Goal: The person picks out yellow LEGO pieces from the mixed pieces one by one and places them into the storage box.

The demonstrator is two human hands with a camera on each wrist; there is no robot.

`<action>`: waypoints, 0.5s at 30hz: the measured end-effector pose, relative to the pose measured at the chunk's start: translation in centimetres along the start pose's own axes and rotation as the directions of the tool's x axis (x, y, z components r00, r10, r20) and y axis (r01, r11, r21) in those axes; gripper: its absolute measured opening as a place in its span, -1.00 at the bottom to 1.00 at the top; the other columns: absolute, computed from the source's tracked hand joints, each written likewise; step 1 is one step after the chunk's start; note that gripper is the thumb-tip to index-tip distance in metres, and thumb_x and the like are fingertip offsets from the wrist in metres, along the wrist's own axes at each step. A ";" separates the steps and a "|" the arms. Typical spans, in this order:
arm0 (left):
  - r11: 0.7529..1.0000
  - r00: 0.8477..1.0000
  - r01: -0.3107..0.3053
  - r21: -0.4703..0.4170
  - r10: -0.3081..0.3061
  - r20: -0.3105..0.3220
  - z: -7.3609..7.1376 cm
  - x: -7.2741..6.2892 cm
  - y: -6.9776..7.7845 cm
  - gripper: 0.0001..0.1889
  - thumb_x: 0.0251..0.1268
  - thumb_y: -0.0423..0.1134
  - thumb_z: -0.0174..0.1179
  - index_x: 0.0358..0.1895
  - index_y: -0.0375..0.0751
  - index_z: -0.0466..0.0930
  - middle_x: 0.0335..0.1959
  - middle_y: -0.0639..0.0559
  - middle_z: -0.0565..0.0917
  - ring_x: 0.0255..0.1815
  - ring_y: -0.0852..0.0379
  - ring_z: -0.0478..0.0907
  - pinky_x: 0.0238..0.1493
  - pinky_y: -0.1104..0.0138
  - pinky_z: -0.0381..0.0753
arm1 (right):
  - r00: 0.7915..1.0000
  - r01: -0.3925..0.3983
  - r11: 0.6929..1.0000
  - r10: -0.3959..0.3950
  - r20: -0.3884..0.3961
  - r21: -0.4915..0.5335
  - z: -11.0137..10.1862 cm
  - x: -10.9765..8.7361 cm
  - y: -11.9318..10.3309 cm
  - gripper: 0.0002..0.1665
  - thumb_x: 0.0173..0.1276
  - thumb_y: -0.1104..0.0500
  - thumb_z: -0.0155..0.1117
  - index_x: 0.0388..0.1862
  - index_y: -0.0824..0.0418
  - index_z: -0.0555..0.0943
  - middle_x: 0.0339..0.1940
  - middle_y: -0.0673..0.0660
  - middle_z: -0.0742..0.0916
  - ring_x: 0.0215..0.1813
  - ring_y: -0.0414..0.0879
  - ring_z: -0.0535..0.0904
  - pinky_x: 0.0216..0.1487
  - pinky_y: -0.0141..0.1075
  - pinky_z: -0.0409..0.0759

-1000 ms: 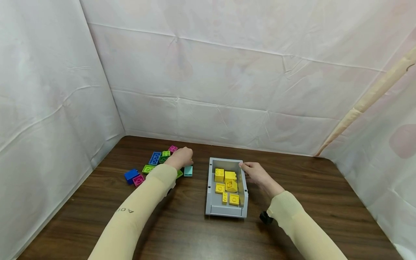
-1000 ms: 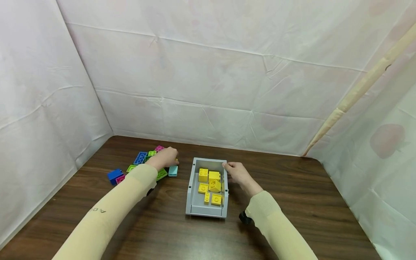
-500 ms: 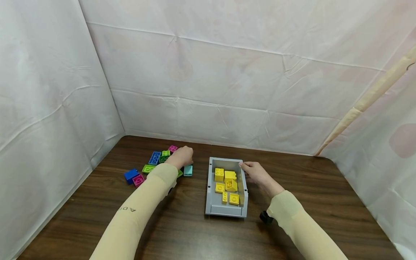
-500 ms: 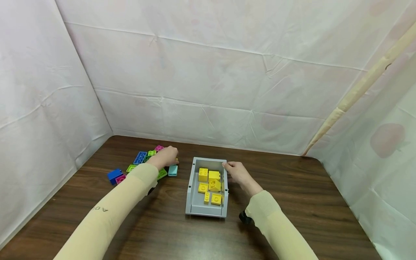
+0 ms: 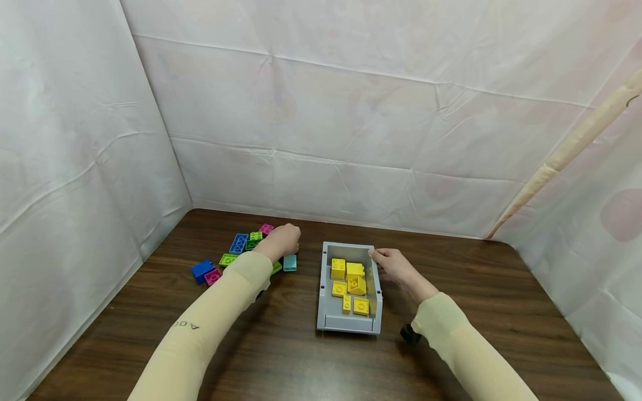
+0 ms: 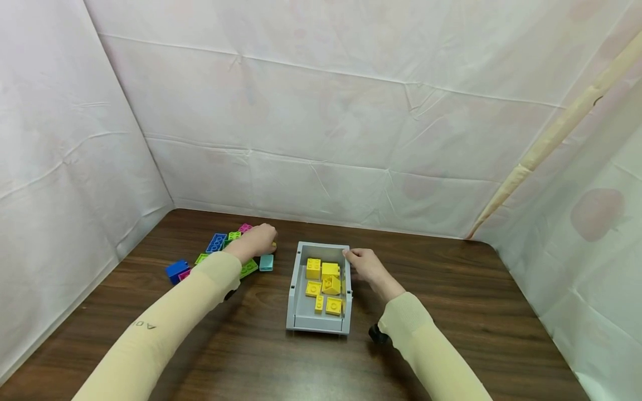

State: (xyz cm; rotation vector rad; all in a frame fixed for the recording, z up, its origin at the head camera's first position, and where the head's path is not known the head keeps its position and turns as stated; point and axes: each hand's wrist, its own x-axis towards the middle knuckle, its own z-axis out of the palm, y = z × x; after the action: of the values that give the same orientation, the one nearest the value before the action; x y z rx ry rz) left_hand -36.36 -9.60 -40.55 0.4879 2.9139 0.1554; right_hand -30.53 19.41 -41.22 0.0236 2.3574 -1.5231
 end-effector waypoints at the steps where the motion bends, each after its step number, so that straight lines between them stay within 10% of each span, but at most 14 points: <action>1: 1.000 1.000 -0.005 0.007 0.005 -0.006 -0.1 0.0 0.0 -0.88 0.33 -0.31 0.09 -0.25 -0.27 0.59 -0.46 -0.04 0.55 -0.54 0.13 0.41 -0.50 0.37 0.45 | 1.000 0.001 1.000 -0.001 0.001 -0.002 0.0 0.0 0.0 -0.40 0.52 -0.03 -0.08 0.29 0.41 0.36 0.05 0.32 0.62 0.00 0.00 0.62 -0.07 -0.15 0.64; 15: 0.998 0.996 -0.061 0.029 0.062 -0.061 -0.6 -1.2 0.0 -0.75 0.25 -0.35 0.17 -0.03 -0.33 0.58 -0.10 -0.15 0.60 -0.21 0.07 0.51 -0.08 0.24 0.59 | 1.000 -0.011 1.000 0.011 0.000 -0.003 0.1 0.3 0.0 -0.41 0.52 -0.03 -0.08 0.28 0.40 0.37 0.07 0.32 0.62 0.01 -0.01 0.62 -0.07 -0.16 0.64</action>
State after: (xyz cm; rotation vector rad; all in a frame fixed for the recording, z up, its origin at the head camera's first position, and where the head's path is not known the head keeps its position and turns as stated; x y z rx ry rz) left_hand -35.30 -10.04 -39.80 0.5879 2.9663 0.1423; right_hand -30.77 19.24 -41.35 0.0362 2.3558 -1.5145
